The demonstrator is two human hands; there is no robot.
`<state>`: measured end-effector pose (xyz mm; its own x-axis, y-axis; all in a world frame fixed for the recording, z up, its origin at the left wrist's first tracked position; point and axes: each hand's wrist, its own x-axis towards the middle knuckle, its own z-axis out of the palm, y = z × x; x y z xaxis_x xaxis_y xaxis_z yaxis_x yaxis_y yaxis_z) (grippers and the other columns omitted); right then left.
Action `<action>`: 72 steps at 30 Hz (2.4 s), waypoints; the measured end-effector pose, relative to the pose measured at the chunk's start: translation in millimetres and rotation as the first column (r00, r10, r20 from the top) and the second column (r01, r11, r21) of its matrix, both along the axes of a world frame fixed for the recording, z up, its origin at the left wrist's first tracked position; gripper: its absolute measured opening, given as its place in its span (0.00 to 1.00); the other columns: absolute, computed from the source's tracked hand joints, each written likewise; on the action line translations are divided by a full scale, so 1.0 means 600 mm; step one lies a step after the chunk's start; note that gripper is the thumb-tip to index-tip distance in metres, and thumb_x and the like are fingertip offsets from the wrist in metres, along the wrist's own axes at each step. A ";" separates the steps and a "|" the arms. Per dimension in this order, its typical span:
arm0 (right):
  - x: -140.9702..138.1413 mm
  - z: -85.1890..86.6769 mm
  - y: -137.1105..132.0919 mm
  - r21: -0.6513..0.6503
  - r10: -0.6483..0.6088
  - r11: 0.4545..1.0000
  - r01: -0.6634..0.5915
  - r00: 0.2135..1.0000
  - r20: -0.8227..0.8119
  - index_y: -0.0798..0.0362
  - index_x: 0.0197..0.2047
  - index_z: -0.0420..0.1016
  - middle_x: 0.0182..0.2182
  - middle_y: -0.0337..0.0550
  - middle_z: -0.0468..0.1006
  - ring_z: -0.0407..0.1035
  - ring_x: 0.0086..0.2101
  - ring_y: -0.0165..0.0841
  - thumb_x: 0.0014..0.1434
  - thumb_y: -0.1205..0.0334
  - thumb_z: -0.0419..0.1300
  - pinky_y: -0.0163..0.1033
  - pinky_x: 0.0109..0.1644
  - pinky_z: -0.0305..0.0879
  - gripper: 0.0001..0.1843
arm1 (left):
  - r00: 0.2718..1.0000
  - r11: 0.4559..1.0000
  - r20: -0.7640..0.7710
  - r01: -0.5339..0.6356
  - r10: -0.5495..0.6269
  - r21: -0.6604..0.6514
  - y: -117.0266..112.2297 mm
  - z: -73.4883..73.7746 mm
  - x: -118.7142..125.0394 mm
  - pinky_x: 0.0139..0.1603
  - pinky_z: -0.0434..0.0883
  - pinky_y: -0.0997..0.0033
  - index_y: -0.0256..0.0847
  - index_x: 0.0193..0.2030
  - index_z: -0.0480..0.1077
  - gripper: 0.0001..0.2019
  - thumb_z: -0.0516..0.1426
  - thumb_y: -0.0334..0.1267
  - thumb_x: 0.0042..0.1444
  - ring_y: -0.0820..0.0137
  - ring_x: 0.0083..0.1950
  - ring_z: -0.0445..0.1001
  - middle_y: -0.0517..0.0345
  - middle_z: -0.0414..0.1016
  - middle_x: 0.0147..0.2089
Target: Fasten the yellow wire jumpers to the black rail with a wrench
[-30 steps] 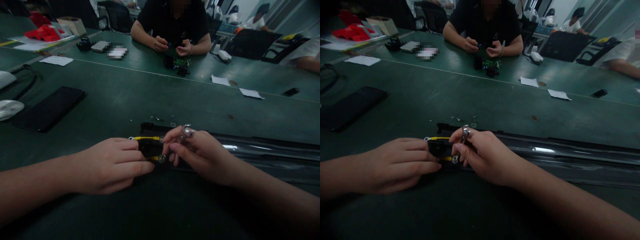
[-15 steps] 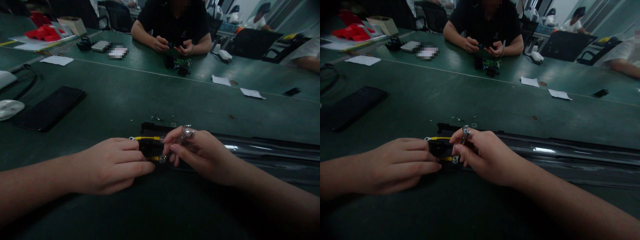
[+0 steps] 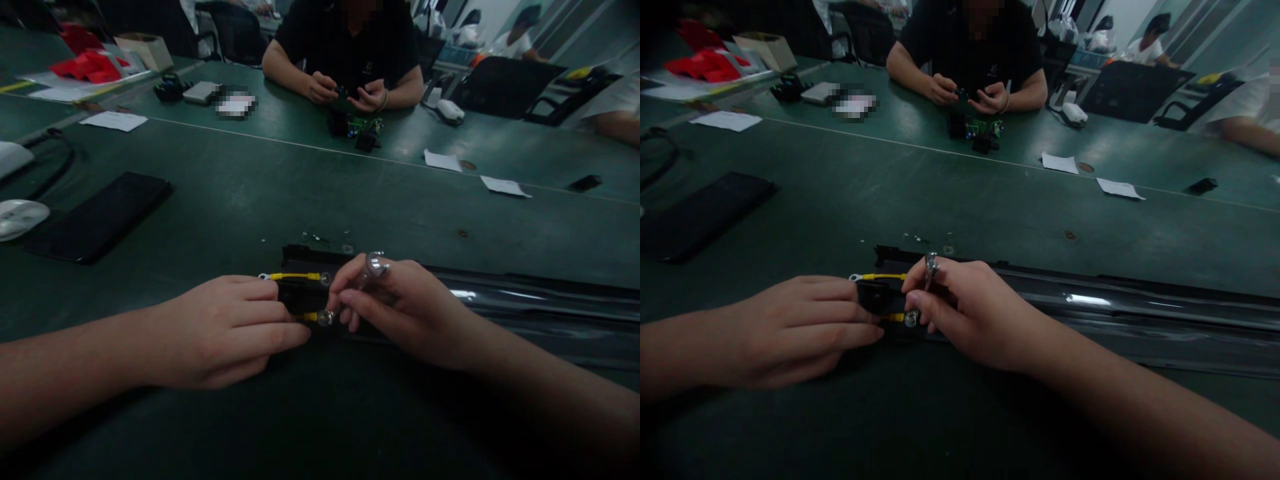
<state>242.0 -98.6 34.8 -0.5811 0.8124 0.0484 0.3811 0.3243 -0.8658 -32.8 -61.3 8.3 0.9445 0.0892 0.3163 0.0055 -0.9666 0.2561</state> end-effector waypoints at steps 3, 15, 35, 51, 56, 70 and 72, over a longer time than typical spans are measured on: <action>-0.002 0.000 0.004 -0.006 -0.003 1.000 0.003 1.000 0.007 0.55 0.41 0.73 0.30 0.38 0.78 0.77 0.28 0.28 0.70 0.62 0.61 0.32 0.33 0.74 0.06 | 1.000 1.000 -0.002 0.002 -0.002 0.003 0.000 -0.001 0.000 0.40 0.74 0.61 0.34 0.58 0.69 0.16 0.53 0.29 0.65 0.60 0.41 0.76 0.46 0.79 0.44; 0.003 0.000 -0.003 -0.010 0.014 1.000 -0.014 1.000 -0.002 0.55 0.49 0.72 0.37 0.42 0.80 0.77 0.32 0.28 0.71 0.68 0.55 0.32 0.36 0.76 0.06 | 1.000 1.000 0.009 -0.001 0.001 0.000 0.000 0.000 0.000 0.40 0.74 0.61 0.34 0.58 0.69 0.15 0.53 0.29 0.65 0.60 0.42 0.77 0.46 0.80 0.45; -0.003 0.002 0.005 -0.078 0.013 0.997 -0.009 0.999 0.044 0.55 0.40 0.73 0.30 0.38 0.78 0.76 0.28 0.27 0.69 0.65 0.60 0.32 0.34 0.74 0.05 | 1.000 1.000 -0.008 -0.012 0.012 -0.004 -0.001 -0.001 -0.001 0.38 0.72 0.62 0.35 0.57 0.69 0.15 0.52 0.28 0.65 0.62 0.40 0.75 0.47 0.79 0.43; 0.003 -0.008 0.001 0.064 0.101 0.993 -0.099 0.995 -0.023 0.54 0.54 0.71 0.45 0.43 0.78 0.75 0.36 0.26 0.71 0.76 0.49 0.31 0.40 0.75 0.15 | 1.000 1.000 -0.005 -0.006 0.005 -0.025 -0.002 -0.001 -0.002 0.40 0.71 0.62 0.35 0.57 0.69 0.15 0.53 0.28 0.65 0.61 0.41 0.75 0.47 0.79 0.44; 0.004 -0.004 0.001 0.058 0.105 0.993 -0.106 0.994 0.020 0.56 0.51 0.72 0.39 0.41 0.77 0.74 0.33 0.25 0.71 0.75 0.50 0.29 0.38 0.75 0.13 | 1.000 1.000 -0.006 -0.012 0.012 -0.019 -0.002 0.001 -0.001 0.40 0.71 0.62 0.35 0.56 0.69 0.14 0.53 0.28 0.65 0.61 0.41 0.75 0.47 0.79 0.43; 0.001 -0.003 0.004 0.043 0.153 0.987 -0.152 0.988 -0.001 0.54 0.42 0.75 0.39 0.38 0.79 0.73 0.33 0.22 0.67 0.80 0.53 0.26 0.40 0.72 0.14 | 1.000 1.000 -0.002 -0.015 0.015 -0.010 -0.002 0.001 0.000 0.38 0.70 0.63 0.35 0.56 0.69 0.14 0.52 0.28 0.65 0.62 0.39 0.74 0.48 0.79 0.42; 0.002 -0.001 0.004 0.034 0.158 0.987 -0.158 0.987 -0.003 0.54 0.43 0.75 0.39 0.38 0.79 0.73 0.34 0.23 0.68 0.79 0.52 0.27 0.41 0.72 0.14 | 1.000 1.000 -0.008 -0.017 0.017 -0.011 -0.002 0.002 -0.001 0.39 0.71 0.63 0.35 0.57 0.69 0.14 0.52 0.28 0.66 0.62 0.40 0.74 0.48 0.79 0.43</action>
